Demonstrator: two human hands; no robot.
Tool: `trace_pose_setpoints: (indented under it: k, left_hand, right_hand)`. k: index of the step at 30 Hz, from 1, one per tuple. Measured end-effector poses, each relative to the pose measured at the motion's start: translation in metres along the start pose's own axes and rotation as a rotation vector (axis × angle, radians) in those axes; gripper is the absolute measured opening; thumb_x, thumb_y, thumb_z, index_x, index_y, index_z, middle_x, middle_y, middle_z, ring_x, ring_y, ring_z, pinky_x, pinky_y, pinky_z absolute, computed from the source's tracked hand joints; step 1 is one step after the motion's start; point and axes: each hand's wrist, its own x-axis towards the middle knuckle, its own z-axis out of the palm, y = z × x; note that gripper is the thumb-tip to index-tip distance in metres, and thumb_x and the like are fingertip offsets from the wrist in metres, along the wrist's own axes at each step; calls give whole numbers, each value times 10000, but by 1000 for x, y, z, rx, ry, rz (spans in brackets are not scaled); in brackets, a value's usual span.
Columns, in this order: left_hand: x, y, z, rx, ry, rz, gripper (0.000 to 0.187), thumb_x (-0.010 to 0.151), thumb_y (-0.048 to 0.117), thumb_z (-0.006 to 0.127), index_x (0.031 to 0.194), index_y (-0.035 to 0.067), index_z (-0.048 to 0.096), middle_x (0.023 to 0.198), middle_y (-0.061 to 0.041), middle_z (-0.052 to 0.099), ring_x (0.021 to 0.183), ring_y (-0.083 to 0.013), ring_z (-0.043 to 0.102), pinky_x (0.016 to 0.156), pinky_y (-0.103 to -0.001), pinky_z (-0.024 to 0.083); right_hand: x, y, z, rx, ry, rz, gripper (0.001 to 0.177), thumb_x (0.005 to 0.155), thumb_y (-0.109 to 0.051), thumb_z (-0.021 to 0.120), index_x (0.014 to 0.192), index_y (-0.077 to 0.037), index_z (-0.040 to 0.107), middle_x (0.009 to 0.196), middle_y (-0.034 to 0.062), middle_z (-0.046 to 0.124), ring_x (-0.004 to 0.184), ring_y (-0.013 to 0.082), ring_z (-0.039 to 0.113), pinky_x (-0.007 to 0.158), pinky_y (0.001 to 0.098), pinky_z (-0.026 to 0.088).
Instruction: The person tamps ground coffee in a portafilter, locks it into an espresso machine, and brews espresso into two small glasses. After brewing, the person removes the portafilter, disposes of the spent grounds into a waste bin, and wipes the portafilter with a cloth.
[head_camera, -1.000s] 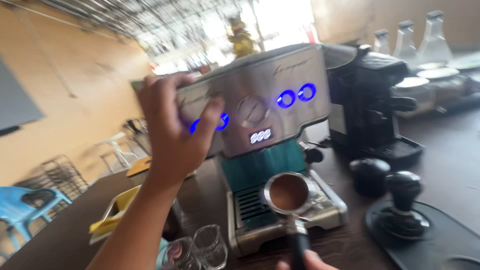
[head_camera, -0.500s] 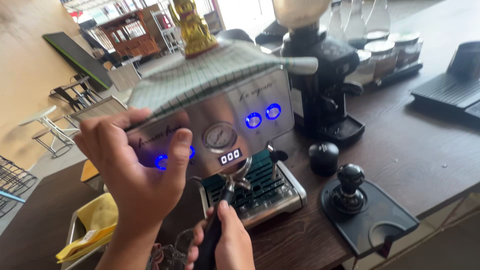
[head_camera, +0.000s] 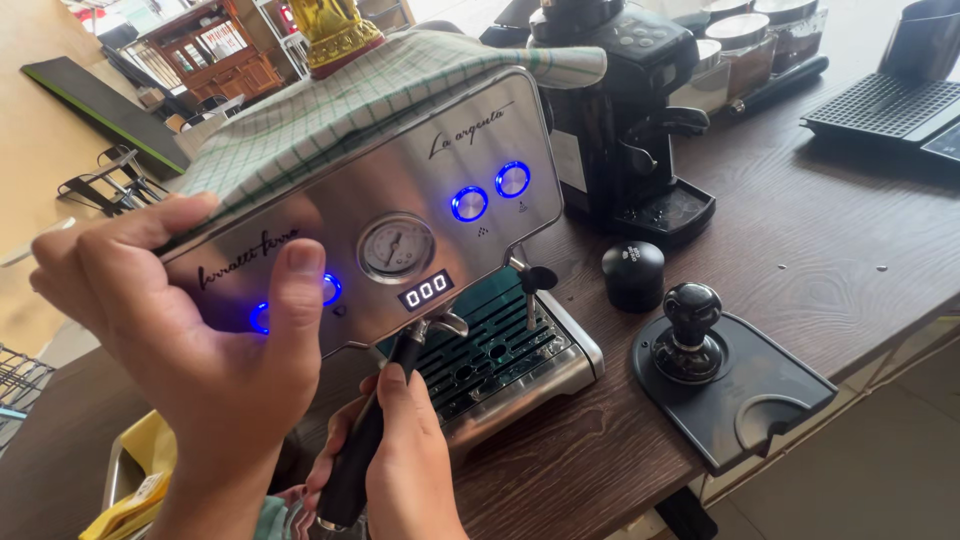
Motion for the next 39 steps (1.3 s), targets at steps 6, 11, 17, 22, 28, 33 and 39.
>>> trace_pose_setpoints:
  k: [6,11,17,22,28,33,39]
  left_hand:
    - [-2,-1,0,0,-13,-9,537,1047,489,661,1276,23,521,1091,-77,434,1173,-211,363,1111,-348,301]
    - [-1,-3,0,-4,-15,0,541,1047,481,667,1290,20,520,1113,-90,421,1184,-215,364,1110,-343,304]
    - [1,-2,3,-72,-9,-16,556,1053,464,678,1304,1,499,1168,-100,413,1180,-201,390,1093,-328,330]
    - [0,1,5,-146,-4,-38,572,1058,450,687,1317,-16,480,1212,-105,413,1173,-185,415,1075,-314,355]
    - [3,6,6,-227,-4,-57,593,1064,434,698,1332,-37,456,1265,-112,413,1165,-167,446,1054,-296,384]
    - [8,12,10,-385,-1,-120,621,1069,424,730,1330,-53,430,1275,-104,419,1105,-143,510,992,-270,438]
    - [3,9,11,-365,-17,-124,596,1076,373,724,1360,-60,429,1270,-96,418,1070,-130,520,957,-250,450]
  right_hand:
    - [-1,-3,4,34,17,28,324,1053,-395,402,1075,-76,454,649,132,559,422,232,564,381,374,475]
    - [-2,-7,5,19,29,46,324,1070,-393,415,1096,-75,470,675,129,568,464,221,580,409,367,493]
    - [-1,1,8,72,10,53,318,1064,-422,413,1089,-106,439,668,122,562,454,237,582,406,401,510]
    - [2,12,8,52,-2,-21,333,1080,-441,408,1090,-108,418,664,127,570,458,236,592,410,386,512]
    - [13,23,10,97,-42,-97,299,1102,-399,397,1098,-100,394,687,123,561,451,223,593,395,359,507]
    - [15,29,10,87,-54,-162,277,1110,-378,394,1123,-102,407,702,110,556,447,209,587,393,340,502]
    - [17,33,12,121,-94,-203,286,1122,-376,380,1136,-92,413,707,113,553,462,208,590,408,333,499]
